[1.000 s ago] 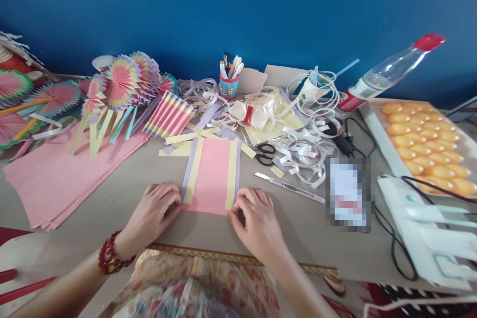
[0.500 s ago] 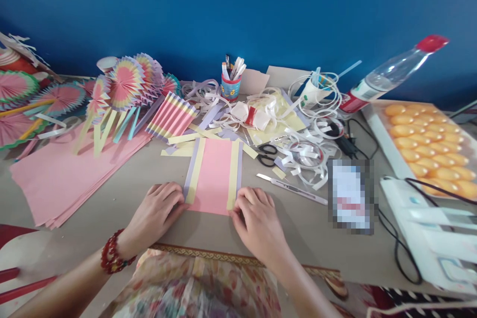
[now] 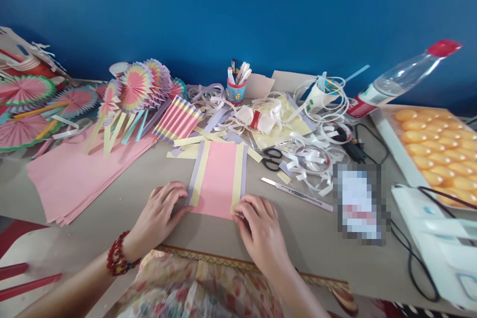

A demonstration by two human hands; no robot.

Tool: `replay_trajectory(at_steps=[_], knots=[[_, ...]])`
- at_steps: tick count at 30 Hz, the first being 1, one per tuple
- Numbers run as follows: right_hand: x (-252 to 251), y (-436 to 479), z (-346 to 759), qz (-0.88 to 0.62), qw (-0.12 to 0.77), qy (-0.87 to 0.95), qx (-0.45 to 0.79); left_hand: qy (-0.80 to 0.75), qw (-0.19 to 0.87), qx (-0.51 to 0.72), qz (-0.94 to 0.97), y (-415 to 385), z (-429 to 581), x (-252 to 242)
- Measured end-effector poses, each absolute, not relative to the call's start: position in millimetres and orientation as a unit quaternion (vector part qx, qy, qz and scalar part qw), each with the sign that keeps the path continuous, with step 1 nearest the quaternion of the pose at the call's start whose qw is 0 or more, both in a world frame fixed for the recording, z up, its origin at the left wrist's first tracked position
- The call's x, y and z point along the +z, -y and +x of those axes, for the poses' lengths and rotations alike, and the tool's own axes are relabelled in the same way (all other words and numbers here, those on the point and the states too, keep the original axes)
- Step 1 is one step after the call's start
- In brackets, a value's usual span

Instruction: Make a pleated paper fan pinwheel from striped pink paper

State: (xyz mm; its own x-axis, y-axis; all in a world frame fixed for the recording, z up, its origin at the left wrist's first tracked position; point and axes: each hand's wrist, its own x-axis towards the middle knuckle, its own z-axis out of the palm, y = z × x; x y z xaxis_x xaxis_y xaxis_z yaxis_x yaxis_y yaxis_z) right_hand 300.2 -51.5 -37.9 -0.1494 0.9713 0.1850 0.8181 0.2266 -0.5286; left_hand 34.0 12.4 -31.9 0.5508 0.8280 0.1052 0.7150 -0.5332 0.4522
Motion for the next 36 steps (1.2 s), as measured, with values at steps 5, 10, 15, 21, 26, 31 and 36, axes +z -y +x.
replay_trajectory(at_steps=[5, 10, 15, 21, 26, 31, 36], knots=[[-43.1, 54.5, 298.1, -0.568, 0.234, 0.783, 0.101, -0.446, 0.188, 0.145, 0.863, -11.2, 31.3, -32.4], [-48.5, 51.2, 299.4, -0.512, 0.232, 0.825, 0.056, -0.406, 0.149, 0.136, 0.891, -11.2, 29.5, -38.3], [-52.0, 50.4, 302.9, -0.5, 0.214, 0.838, 0.043, -0.3, 0.077, 0.1, 0.946, -15.9, 30.2, -34.0], [-48.9, 51.2, 303.3, -0.509, 0.184, 0.84, 0.04, -0.243, 0.066, 0.023, 0.968, -22.2, 30.1, -26.3], [-45.1, 50.7, 304.5, -0.509, 0.181, 0.841, 0.037, -0.275, 0.084, 0.022, 0.957, -20.2, 18.3, -21.4], [-44.1, 50.7, 305.4, -0.504, 0.183, 0.843, 0.047, -0.308, 0.09, -0.019, 0.947, -13.1, -4.1, -7.1], [-42.5, 49.5, 305.0, -0.5, 0.191, 0.843, 0.051, -0.304, 0.073, 0.01, 0.95, -3.3, -1.6, -7.6]])
